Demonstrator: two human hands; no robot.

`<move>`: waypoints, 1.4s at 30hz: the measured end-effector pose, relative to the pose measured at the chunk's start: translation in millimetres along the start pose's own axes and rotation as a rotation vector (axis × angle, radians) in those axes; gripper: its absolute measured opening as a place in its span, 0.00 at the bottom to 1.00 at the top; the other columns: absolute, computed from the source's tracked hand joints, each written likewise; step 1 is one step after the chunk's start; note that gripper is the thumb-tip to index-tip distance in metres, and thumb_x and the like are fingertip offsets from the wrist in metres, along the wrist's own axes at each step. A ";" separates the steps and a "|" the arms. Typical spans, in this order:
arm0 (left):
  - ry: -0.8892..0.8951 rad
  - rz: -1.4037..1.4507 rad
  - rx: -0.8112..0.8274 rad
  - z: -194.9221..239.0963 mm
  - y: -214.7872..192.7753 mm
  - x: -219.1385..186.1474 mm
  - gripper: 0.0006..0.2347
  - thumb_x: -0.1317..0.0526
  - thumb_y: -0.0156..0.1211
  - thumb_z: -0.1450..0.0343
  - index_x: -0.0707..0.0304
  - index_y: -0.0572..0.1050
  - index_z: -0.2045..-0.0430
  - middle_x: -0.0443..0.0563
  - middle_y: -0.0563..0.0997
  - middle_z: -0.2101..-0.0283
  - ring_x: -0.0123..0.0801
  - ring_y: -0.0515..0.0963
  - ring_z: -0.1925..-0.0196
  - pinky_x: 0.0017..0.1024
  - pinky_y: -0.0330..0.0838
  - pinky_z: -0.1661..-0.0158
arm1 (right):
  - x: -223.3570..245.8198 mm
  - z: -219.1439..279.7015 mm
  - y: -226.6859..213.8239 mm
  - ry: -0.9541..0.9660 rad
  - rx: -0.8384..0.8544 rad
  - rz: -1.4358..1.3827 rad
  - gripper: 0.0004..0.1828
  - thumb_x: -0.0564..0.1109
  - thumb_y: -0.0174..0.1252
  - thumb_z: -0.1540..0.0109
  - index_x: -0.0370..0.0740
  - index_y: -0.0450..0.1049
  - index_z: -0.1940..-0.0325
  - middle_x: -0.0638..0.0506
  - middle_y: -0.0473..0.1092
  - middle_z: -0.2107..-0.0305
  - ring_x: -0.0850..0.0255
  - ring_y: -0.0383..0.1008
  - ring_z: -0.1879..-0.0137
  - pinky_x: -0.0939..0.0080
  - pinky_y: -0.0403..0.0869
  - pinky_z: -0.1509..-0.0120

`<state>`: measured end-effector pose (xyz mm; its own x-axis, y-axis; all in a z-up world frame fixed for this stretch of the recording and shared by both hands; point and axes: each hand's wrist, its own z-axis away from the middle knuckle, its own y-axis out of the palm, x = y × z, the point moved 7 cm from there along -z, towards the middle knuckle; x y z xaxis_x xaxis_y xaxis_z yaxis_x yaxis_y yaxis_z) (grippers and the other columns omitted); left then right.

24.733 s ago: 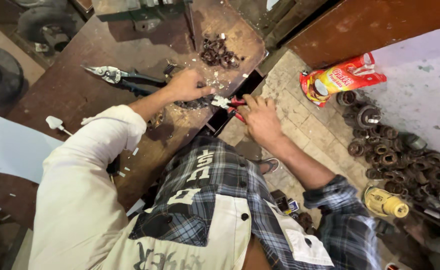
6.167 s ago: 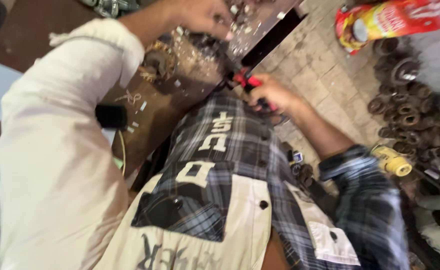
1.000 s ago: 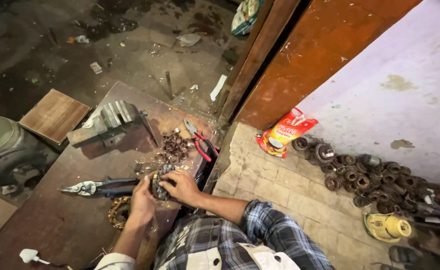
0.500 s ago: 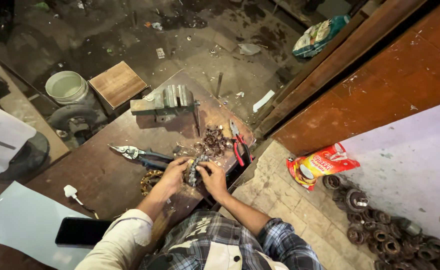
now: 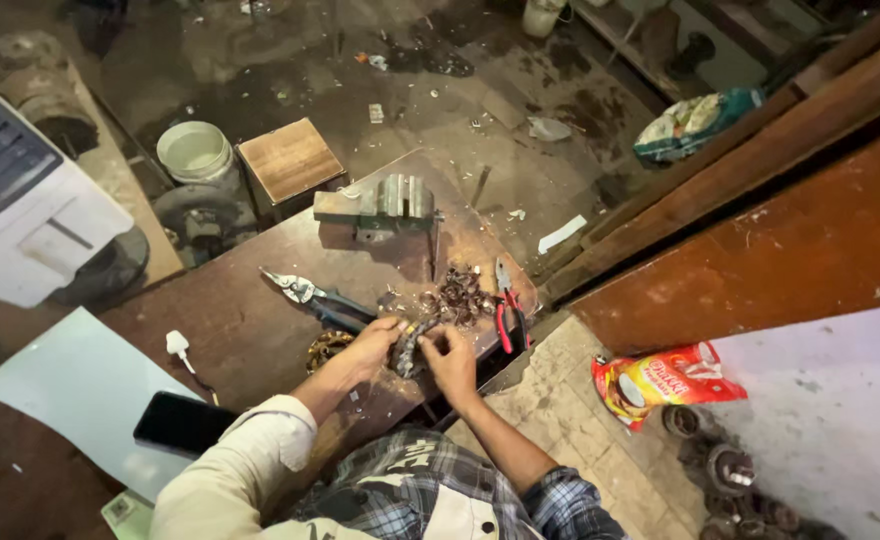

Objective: The person uses red-handled pliers to strip and cut wires on a small circular electrical component at a cluttered workbench. They then insert a metal pin into the component and continue adjusting the wires by hand.

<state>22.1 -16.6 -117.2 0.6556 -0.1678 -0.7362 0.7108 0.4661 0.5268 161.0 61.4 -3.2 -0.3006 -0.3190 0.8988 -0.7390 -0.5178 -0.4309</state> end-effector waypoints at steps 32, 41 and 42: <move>0.066 0.034 -0.170 12.4 -15.5 -15.2 0.08 0.72 0.61 0.28 0.75 0.79 0.57 0.51 0.83 0.63 0.32 0.77 0.63 0.28 0.69 0.61 | 12.9 -0.5 -8.0 0.004 0.064 -0.007 0.10 0.42 0.68 0.38 0.35 0.76 0.57 0.48 0.77 0.71 0.65 0.76 0.67 0.62 0.74 0.61; 0.249 -0.340 -0.361 38.3 11.3 -34.8 0.16 0.55 0.55 0.22 0.69 0.75 0.48 0.52 0.80 0.54 0.32 0.76 0.51 0.29 0.70 0.48 | 11.6 8.9 -2.7 0.038 -0.020 -0.047 0.11 0.42 0.67 0.39 0.35 0.77 0.55 0.48 0.77 0.70 0.64 0.77 0.65 0.63 0.75 0.58; 0.235 -0.422 -0.328 40.2 22.4 -29.9 0.17 0.53 0.54 0.22 0.69 0.76 0.48 0.54 0.80 0.55 0.35 0.75 0.51 0.31 0.69 0.49 | 9.3 9.6 -1.8 0.047 -0.013 -0.041 0.10 0.41 0.66 0.38 0.35 0.77 0.55 0.47 0.77 0.69 0.62 0.77 0.64 0.62 0.75 0.57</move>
<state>28.6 -36.1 -66.3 0.2318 -0.2177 -0.9481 0.7577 0.6516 0.0356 165.4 51.8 5.3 -0.2971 -0.2600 0.9188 -0.7589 -0.5196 -0.3925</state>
